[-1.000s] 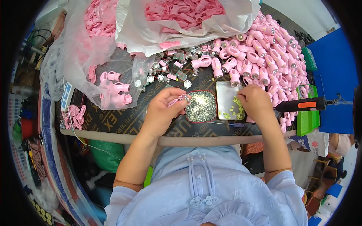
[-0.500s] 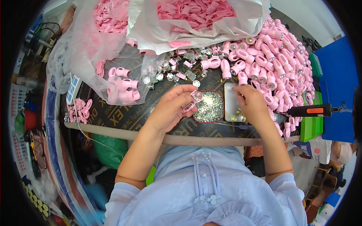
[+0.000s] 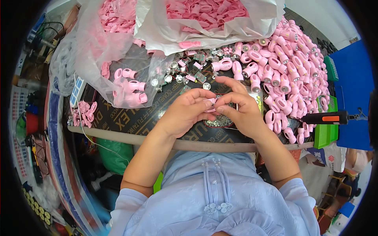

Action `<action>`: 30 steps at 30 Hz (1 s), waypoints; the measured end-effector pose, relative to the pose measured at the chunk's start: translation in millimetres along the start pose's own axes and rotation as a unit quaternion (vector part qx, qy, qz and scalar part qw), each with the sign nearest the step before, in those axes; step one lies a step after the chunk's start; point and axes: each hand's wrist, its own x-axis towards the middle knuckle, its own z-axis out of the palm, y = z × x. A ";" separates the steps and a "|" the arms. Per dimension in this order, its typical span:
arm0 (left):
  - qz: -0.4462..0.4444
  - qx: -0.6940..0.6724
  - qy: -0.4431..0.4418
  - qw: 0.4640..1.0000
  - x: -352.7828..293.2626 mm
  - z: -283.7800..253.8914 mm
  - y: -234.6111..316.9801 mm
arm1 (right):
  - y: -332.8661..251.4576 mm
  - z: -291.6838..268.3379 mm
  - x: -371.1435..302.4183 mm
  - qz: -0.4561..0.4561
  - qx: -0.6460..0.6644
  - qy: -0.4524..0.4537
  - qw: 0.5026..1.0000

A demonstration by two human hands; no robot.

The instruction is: Assembling small pink plastic toy components by hand.

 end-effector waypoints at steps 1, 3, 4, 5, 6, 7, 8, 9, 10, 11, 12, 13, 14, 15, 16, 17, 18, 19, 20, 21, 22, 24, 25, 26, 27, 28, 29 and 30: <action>-0.003 0.002 -0.004 1.000 -0.3 -0.2 0.1 | 1.6 1.8 -0.3 0.004 0.005 0.009 1.000; 0.006 -0.002 0.003 1.000 -1.3 0.6 -1.6 | 4.3 3.4 -0.7 0.007 0.015 0.002 1.000; 0.014 -0.007 0.008 1.000 -1.8 0.6 -2.3 | 4.9 4.0 -0.8 0.011 0.024 -0.002 1.000; 0.014 -0.007 0.009 1.000 -2.0 -0.7 -2.6 | 4.9 5.1 -1.0 0.010 0.024 -0.004 1.000; 0.014 -0.010 0.004 1.000 -2.1 -2.2 -2.9 | 4.6 6.2 -1.4 0.016 0.037 -0.001 0.999; 0.013 -0.013 -0.001 1.000 -2.4 -3.2 -3.0 | 4.4 7.1 -1.6 0.021 0.049 0.001 0.999; 0.014 -0.014 -0.001 1.000 -2.7 -3.1 -2.9 | 4.3 7.7 -1.6 0.021 0.049 0.000 0.999; 0.018 -0.012 0.002 1.000 -3.1 -2.7 -2.9 | 4.0 8.2 -1.6 0.011 0.035 0.005 0.999; 0.022 -0.011 0.005 1.000 -3.5 -2.1 -2.7 | 3.7 8.5 -1.5 0.001 0.021 0.009 1.000; 0.023 -0.011 0.006 1.000 -3.9 -1.8 -2.3 | 3.3 7.6 -1.1 0.001 0.021 0.008 1.000; 0.026 -0.009 0.009 1.000 -4.4 -1.4 -1.6 | 2.2 5.5 -0.7 -0.020 -0.023 0.012 0.999; 0.030 -0.007 0.012 0.999 -5.0 -1.1 -0.9 | 0.7 4.2 -0.2 -0.042 -0.066 0.017 0.997; 0.031 -0.007 0.012 0.999 -5.2 -0.9 0.0 | -1.4 3.5 0.4 -0.042 -0.066 0.016 0.997; 0.025 -0.009 0.006 1.000 -5.3 -0.8 1.0 | -3.6 2.9 0.7 -0.043 -0.072 0.016 0.996; 0.020 -0.012 0.001 1.000 -5.4 -0.8 1.5 | -4.6 2.8 0.8 -0.045 -0.078 0.016 0.996; 0.020 -0.012 0.001 1.000 -5.4 -0.3 1.8 | -4.9 3.4 0.8 -0.045 -0.079 0.016 0.996; 0.020 -0.010 0.006 1.000 -5.2 0.3 1.8 | -4.9 4.6 0.9 -0.038 -0.054 0.012 0.998; 0.021 -0.009 0.012 1.000 -4.9 0.6 1.7 | -4.9 5.3 0.9 -0.030 -0.030 0.007 0.999; 0.022 -0.008 0.012 1.000 -5.5 0.6 1.4 | -5.8 5.5 0.9 -0.031 -0.030 0.007 0.999; 0.027 -0.005 0.016 0.999 -6.1 0.4 1.0 | -7.0 5.5 1.1 -0.036 -0.050 0.008 0.998; 0.032 -0.001 0.021 0.999 -6.7 0.3 0.6 | -7.9 5.8 1.1 -0.041 -0.070 0.009 0.997; 0.033 -0.004 0.020 0.999 -6.3 0.4 0.7 | -6.7 6.5 1.5 -0.059 -0.088 0.015 0.994; 0.035 -0.007 0.020 0.999 -6.3 0.6 0.7 | -5.9 7.0 1.6 -0.078 -0.105 0.021 0.991; 0.035 -0.007 0.020 0.999 -6.3 1.8 0.9 | -4.9 7.0 1.5 -0.078 -0.105 0.021 0.991; 0.044 -0.012 0.028 0.999 -6.9 3.8 1.4 | -3.8 6.9 1.4 -0.106 -0.144 0.038 0.983; 0.053 -0.017 0.036 0.998 -7.1 4.7 1.9 | -2.5 6.7 1.1 -0.133 -0.182 0.054 0.973; 0.053 -0.017 0.036 0.998 -6.8 3.4 2.1 | 0.5 6.2 0.4 -0.133 -0.182 0.054 0.973; 0.058 -0.026 0.031 0.998 -6.4 1.0 2.4 | 4.3 5.2 -0.6 -0.162 -0.213 0.057 0.962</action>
